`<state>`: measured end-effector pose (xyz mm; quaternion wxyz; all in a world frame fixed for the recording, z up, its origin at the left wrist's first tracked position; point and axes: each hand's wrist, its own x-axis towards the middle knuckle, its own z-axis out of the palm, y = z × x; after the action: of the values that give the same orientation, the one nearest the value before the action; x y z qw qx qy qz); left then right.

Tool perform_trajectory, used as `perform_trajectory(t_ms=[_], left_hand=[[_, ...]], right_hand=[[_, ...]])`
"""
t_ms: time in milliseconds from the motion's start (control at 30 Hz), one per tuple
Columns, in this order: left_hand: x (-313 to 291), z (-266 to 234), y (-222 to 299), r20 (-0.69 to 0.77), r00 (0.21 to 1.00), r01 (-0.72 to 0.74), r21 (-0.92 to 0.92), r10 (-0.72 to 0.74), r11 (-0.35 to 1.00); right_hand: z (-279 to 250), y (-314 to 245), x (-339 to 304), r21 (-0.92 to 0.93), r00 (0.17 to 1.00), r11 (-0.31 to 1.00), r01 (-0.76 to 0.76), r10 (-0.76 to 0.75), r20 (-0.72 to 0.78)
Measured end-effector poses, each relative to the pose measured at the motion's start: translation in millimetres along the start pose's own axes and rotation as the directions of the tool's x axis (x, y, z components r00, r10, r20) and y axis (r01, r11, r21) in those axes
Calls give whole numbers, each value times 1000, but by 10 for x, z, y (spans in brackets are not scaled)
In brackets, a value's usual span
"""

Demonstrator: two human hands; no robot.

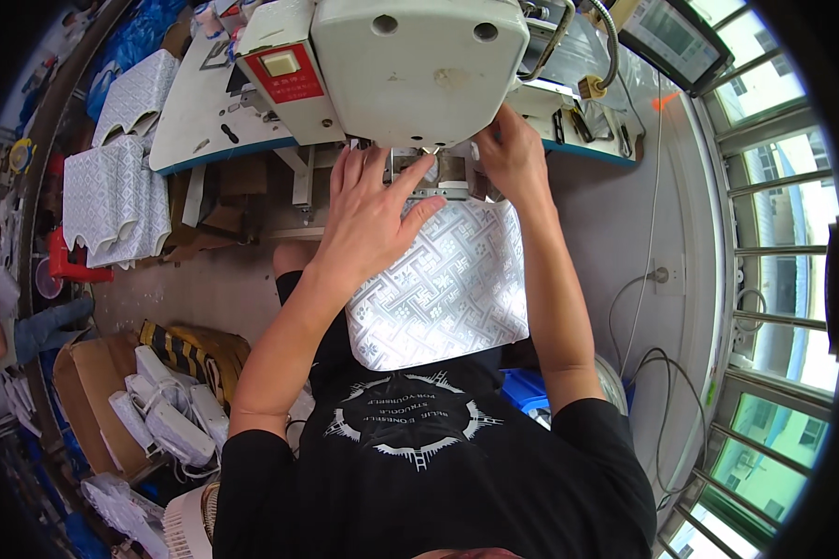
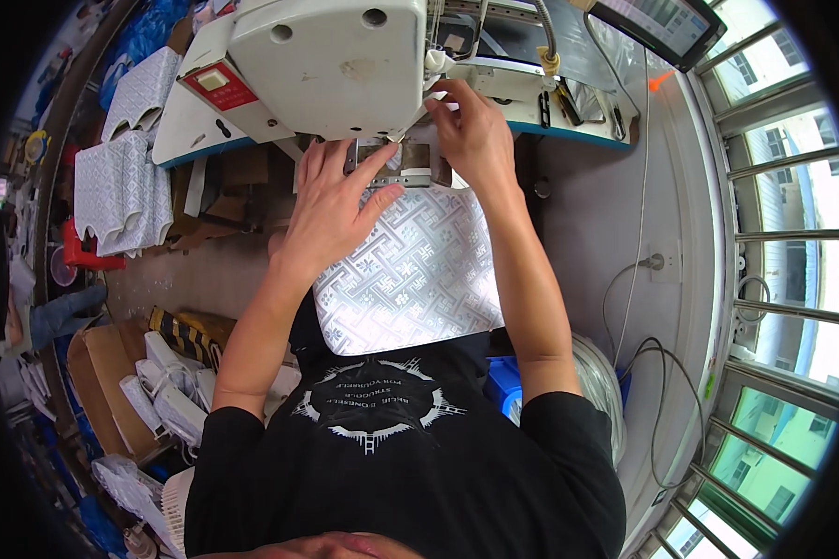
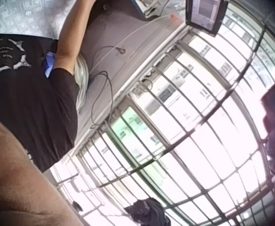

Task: Sewing white patterned leather bags using an industrial sewing machine.

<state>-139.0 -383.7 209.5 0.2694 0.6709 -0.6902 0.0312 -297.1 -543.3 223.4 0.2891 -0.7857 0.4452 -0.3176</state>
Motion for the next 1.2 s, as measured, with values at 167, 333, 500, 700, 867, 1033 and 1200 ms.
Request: perform_trajectory(t_ms=[167,333,500,700,867,1033,1200], left_hand=[[0,21,13,-10,1000,2,-13,-2,1000],[14,16,22,-8,1000,1,-17,-1,1000],[23,31,18,-15,1000,2,-10,-3,1000],[103,37,63,3,999,43,4,-43,999],[81,52,84,-28,999,39,23,-38,999],[8,38,59,-66,998,22,26,-20,999],[16,34,61,-31,999,29,36,-28,999]], right_hand=[[274,182,-42,219,972,974,63,-10,-235],[281,133,3,335,958,903,268,-213,-191],[162,210,169,306,949,903,300,-314,-3],[55,163,106,247,904,890,384,-417,97],[-48,-66,-72,129,890,889,440,-450,68],[-65,66,-61,97,789,816,570,-576,215],[-53,-99,-137,54,934,945,321,-326,147]])
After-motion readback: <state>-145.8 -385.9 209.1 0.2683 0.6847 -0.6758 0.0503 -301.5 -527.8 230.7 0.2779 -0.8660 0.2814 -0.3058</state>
